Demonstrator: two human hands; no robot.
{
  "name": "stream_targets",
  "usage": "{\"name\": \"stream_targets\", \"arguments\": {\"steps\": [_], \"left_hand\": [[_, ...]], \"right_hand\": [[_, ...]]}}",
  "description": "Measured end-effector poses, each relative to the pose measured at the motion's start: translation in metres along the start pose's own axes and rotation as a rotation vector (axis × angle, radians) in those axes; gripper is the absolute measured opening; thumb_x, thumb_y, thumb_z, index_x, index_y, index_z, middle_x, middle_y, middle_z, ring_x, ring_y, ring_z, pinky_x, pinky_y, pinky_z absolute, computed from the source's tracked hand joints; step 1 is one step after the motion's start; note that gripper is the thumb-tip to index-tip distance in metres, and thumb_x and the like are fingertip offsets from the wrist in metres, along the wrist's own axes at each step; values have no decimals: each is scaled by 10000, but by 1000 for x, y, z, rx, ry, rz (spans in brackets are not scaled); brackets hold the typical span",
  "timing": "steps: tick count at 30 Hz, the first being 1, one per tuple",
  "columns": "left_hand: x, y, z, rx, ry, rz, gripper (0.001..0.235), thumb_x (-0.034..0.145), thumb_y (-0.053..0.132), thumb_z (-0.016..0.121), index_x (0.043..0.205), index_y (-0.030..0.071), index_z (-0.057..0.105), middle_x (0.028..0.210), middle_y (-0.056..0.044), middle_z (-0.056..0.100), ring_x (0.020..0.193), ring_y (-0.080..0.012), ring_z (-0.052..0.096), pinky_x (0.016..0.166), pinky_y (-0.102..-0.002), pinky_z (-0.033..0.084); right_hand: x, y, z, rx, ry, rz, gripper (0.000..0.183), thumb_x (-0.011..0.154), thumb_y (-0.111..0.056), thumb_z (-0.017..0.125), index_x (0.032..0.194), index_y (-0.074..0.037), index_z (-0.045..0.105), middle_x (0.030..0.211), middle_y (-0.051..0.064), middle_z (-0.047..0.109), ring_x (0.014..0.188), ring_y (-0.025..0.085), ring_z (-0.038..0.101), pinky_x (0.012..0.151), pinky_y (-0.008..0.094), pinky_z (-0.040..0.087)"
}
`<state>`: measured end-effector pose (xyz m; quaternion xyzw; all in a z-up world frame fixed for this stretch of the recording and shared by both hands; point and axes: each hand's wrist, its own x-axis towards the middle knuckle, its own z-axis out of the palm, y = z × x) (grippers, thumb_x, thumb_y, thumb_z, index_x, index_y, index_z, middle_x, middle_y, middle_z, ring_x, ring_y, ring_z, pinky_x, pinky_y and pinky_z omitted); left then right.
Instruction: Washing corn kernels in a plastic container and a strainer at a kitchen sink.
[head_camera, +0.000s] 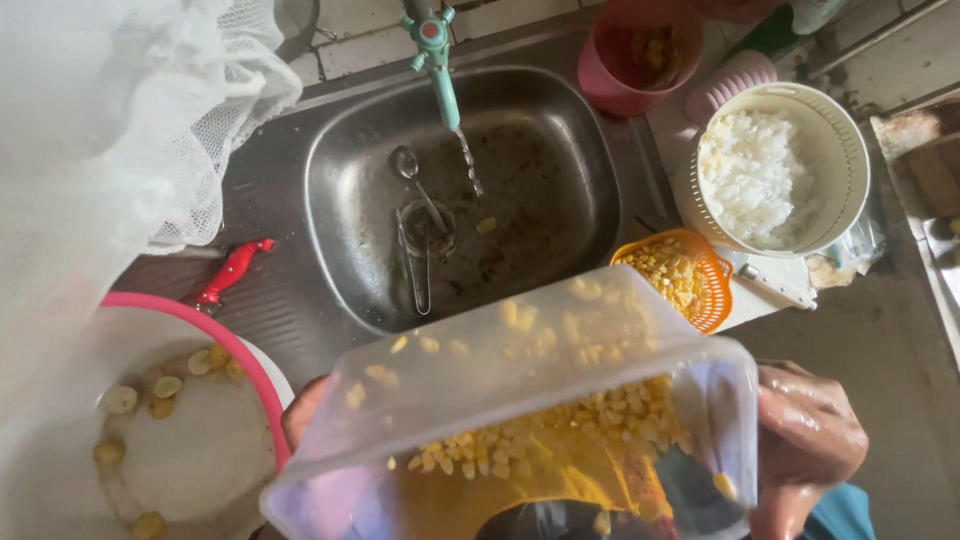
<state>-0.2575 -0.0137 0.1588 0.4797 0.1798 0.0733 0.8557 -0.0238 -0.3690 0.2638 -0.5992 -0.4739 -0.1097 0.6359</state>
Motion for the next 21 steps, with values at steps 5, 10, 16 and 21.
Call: {"name": "stream_targets", "arguments": {"steps": [5, 10, 16, 21], "left_hand": [[-63, -76, -79, -253, 83, -139, 492, 1037, 278, 605, 1333, -115, 598, 1225, -237, 694, 1086, -339, 676, 900, -469, 571], [-10, -62, -82, -497, 155, -278, 458, 1047, 260, 559, 1258, -139, 634, 1133, -272, 718, 966, -372, 706, 799, -481, 589], [49, 12, 4, -196, -246, 1, 803, 960, 319, 663, 1596, 98, 225, 1568, -158, 384, 1404, -298, 483, 1035, -576, 554], [147, -60, -15, -173, 95, -83, 772, 871, 186, 645, 1503, 310, 221, 1377, -132, 424, 1211, -268, 520, 810, -614, 606]], "right_hand": [[-46, 3, 0, 85, 98, -45, 664, 902, -510, 762, 1244, 31, 583, 711, 30, 702, 520, 103, 688, 485, 331, 609], [-6, 12, -18, 206, -229, 42, 377, 987, -343, 631, 1147, -12, 710, 766, 109, 741, 596, 194, 760, 525, 397, 638], [54, 48, 6, 87, -387, 730, 815, 816, -209, 764, 1522, 71, 471, 1030, 141, 730, 907, 190, 742, 822, 299, 591], [76, 161, 46, -513, -493, 435, 525, 878, -6, 713, 1392, -33, 604, 985, 158, 657, 790, 266, 660, 697, 371, 560]]}}
